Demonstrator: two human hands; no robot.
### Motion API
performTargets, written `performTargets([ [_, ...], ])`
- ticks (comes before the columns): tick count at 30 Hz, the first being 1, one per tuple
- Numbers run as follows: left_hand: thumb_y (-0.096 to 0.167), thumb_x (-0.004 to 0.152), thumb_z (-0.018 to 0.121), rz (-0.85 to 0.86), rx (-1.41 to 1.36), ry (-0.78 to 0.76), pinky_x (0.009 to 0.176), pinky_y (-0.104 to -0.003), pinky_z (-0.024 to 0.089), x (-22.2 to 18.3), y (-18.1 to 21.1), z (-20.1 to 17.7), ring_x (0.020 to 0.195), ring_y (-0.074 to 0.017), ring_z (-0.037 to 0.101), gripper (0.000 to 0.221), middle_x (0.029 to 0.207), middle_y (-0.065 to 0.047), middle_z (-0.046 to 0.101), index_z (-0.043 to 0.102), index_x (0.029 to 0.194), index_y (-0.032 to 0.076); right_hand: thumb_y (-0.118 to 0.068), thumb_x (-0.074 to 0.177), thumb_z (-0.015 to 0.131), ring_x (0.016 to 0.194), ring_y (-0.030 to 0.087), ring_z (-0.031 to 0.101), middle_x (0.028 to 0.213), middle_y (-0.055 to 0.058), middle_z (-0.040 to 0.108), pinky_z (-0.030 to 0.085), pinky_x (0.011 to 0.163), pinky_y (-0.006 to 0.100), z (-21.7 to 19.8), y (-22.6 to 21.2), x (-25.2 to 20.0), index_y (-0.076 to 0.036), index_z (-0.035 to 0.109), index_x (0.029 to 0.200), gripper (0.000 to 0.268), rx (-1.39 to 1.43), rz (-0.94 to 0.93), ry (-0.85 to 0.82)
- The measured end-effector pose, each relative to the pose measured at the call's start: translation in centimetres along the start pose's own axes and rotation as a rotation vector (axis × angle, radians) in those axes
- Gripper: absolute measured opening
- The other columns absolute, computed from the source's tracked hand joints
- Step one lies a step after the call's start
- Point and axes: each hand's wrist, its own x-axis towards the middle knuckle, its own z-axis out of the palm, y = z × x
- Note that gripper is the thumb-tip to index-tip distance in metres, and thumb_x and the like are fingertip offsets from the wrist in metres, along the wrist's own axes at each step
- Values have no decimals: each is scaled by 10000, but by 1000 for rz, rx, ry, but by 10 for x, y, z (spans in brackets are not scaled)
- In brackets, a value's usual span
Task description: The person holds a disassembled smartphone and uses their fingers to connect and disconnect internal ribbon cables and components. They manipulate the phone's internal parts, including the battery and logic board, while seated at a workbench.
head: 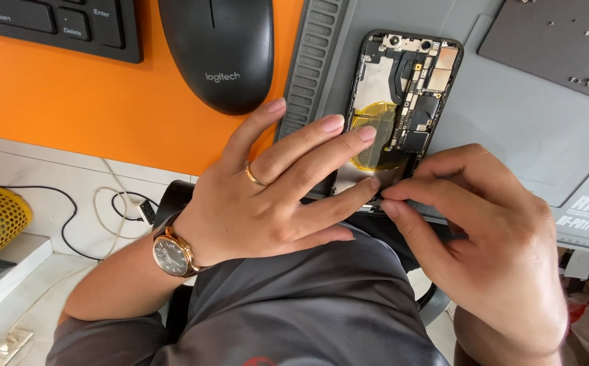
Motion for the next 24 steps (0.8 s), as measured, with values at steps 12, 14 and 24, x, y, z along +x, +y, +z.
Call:
performTargets([
  [12,659,1227,549,-2,-19,11,1195,-541,456,0,0,0,1454,-230,554,457,1547,-67,635,744,1395,282,-45,999,913,697,152,588,1093,90,669,482,672,287,2,8,-4,-73,854,1037,76,-49,-35,7],
  [14,644,1228,582,-3,-22,17,1198,-539,467,0,0,0,1465,-229,544,433,1554,-66,630,764,1381,281,-52,1004,919,684,136,592,1089,78,663,472,655,275,3,9,-5,-84,862,1033,71,-74,-45,6],
  [24,526,1236,708,-29,-11,82,1193,-503,493,0,0,4,1452,-208,549,282,1541,-47,625,782,1372,290,-93,1022,842,523,117,410,1122,53,686,367,543,253,-8,15,-13,-130,868,1188,172,-161,-185,-87],
])
